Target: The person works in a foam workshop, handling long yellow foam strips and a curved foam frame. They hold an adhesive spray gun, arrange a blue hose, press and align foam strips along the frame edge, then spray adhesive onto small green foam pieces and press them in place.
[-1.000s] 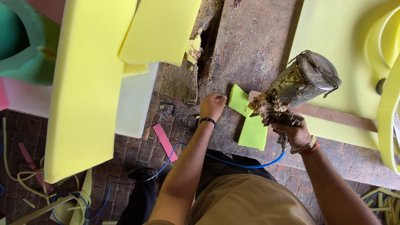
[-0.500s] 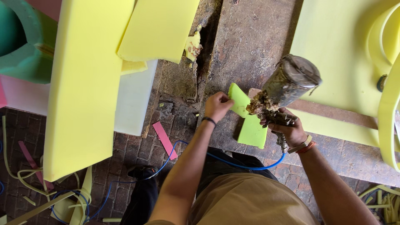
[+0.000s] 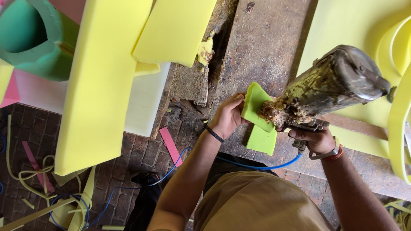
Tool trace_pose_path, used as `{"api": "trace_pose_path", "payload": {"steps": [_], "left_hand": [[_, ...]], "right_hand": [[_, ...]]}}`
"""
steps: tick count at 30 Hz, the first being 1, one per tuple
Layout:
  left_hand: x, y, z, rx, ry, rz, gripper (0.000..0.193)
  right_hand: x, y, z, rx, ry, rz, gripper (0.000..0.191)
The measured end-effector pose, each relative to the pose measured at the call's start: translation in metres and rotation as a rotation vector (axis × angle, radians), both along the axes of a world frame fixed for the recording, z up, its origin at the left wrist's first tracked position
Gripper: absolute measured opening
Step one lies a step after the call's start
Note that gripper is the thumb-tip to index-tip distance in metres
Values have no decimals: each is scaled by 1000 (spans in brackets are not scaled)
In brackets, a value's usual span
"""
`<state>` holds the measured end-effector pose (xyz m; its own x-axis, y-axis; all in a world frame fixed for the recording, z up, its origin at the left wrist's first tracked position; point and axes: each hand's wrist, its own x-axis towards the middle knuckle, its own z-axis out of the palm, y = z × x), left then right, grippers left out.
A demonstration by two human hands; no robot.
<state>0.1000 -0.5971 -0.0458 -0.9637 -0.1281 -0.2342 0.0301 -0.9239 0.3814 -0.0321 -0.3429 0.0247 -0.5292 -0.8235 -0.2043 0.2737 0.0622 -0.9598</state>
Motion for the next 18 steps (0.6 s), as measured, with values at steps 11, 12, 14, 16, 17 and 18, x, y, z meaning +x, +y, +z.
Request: {"api": "trace_pose_path", "payload": {"steps": [11, 12, 14, 16, 17, 18], "left_hand": [[-23, 7, -11, 24, 141, -253, 48], [-25, 4, -9, -41, 114, -273, 48], [-28, -3, -4, -166, 61, -316, 48], [-33, -11, 2, -333, -37, -379, 45], [-35, -14, 6, -416, -86, -409, 44], [-36, -15, 9, -451, -108, -435, 40]], "right_hand": [[-3, -6, 31, 87, 138, 34, 41], [-3, -6, 31, 97, 167, 51, 37], [-1, -7, 29, 5, 13, -19, 46], [1, -6, 24, -5, -1, -53, 46], [2, -4, 20, 33, 63, -53, 41], [3, -3, 16, 69, 126, -50, 37]]}}
